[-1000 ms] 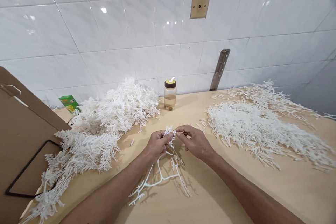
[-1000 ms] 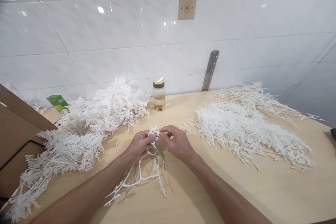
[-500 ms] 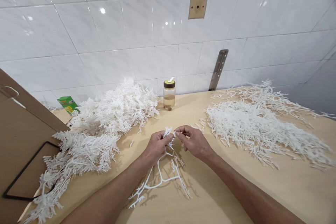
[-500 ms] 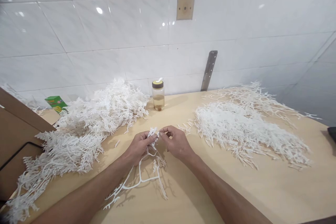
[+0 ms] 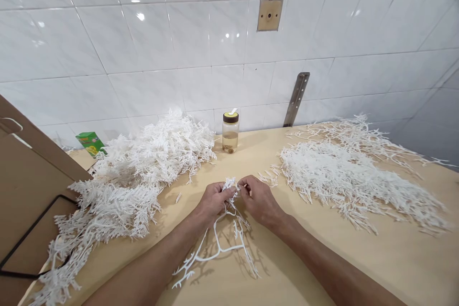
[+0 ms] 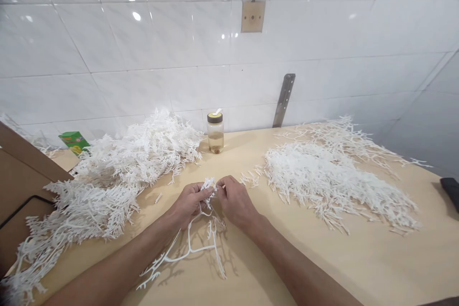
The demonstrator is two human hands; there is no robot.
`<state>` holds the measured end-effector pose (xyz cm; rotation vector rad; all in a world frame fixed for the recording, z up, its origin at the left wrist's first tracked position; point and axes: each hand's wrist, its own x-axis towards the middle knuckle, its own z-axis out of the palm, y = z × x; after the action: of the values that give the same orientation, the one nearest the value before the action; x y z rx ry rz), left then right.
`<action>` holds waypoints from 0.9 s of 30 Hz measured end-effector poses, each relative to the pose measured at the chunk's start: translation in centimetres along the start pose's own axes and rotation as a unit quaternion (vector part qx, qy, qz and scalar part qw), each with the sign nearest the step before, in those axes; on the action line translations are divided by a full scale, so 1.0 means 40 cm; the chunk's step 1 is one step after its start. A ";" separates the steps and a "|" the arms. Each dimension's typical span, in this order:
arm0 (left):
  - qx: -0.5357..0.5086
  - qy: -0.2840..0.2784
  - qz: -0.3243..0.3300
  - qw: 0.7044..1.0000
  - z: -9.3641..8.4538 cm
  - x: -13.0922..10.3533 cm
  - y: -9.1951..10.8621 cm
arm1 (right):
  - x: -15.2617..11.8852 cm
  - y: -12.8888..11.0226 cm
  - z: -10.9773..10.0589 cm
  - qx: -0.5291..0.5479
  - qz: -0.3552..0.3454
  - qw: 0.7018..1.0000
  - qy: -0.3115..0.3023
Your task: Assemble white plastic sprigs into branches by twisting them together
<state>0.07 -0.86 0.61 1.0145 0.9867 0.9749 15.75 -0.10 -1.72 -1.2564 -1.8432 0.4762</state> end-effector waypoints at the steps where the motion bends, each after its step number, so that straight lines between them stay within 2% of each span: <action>1: 0.005 0.002 0.002 1.000 0.001 0.001 -0.001 | 0.000 -0.001 0.004 -0.031 -0.019 0.999 0.009; 3: 0.012 0.005 0.007 1.000 0.002 0.001 -0.004 | 0.003 -0.002 0.008 -0.057 -0.017 0.998 0.008; 7: 0.044 0.013 0.040 0.998 0.004 -0.003 -0.020 | 0.020 0.022 -0.010 -0.060 0.083 0.994 0.029; 10: 0.076 0.016 0.064 0.995 0.005 -0.002 -0.034 | 0.038 0.067 -0.054 -0.082 0.156 0.982 0.068; 13: 0.052 0.005 0.053 0.997 0.001 0.004 -0.035 | 0.053 0.112 -0.105 -0.113 0.185 0.971 0.099; 17: -0.008 -0.003 0.028 1.000 -0.005 0.007 -0.021 | 0.063 0.145 -0.143 -0.155 0.177 0.958 0.166; 20: -0.031 -0.007 0.011 0.999 -0.008 0.004 -0.014 | 0.062 0.142 -0.142 -0.162 0.138 0.964 0.161; 24: -0.055 -0.001 -0.007 0.998 -0.012 0.006 -0.014 | 0.048 0.091 -0.115 -0.131 0.047 0.978 0.154; 27: -0.073 0.010 -0.022 0.997 -0.017 0.012 -0.014 | 0.027 0.031 -0.083 -0.039 0.019 0.994 0.099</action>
<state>-0.34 -0.39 -0.18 0.8584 0.9369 1.0078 18.96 0.95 -0.22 -1.3442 -1.6861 0.2904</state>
